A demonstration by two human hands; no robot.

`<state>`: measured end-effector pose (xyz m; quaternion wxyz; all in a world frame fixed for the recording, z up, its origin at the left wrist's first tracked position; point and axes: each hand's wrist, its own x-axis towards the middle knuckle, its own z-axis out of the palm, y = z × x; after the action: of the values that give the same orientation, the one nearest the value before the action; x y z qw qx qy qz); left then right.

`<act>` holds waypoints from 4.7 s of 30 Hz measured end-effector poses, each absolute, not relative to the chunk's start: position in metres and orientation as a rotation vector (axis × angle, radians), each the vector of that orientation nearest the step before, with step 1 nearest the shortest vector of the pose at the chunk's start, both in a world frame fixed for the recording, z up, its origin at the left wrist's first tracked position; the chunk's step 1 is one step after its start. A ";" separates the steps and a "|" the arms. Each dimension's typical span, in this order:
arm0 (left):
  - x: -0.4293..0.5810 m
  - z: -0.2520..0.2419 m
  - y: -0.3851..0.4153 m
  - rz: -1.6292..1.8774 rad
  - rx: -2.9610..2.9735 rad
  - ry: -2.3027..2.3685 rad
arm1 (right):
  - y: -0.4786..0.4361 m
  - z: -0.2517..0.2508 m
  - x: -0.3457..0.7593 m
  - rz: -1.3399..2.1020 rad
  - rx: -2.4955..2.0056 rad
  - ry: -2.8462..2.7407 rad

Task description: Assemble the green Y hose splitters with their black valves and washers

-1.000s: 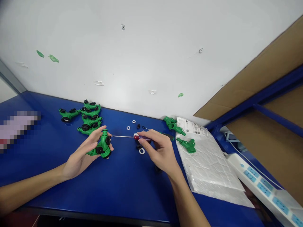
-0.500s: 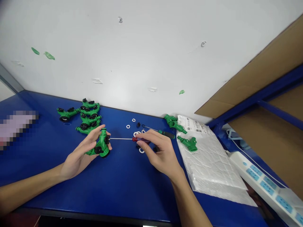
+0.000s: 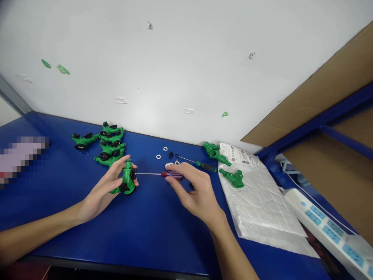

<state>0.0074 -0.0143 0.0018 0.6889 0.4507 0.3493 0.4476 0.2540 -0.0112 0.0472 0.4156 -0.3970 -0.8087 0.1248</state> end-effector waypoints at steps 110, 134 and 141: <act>0.006 0.006 -0.008 1.022 0.848 0.763 | -0.013 0.022 0.243 0.109 -1.025 -2.188; 0.000 -0.002 0.002 0.996 0.966 0.741 | -0.020 0.029 0.235 0.246 -1.242 -2.231; 0.002 -0.001 -0.001 0.991 0.983 0.726 | -0.019 0.034 0.240 0.156 -0.996 -2.235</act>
<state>0.0018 -0.0010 -0.0005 0.7063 0.4421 0.3268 0.4460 0.2401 -0.0190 0.0338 0.3380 -0.3822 -0.8580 0.0599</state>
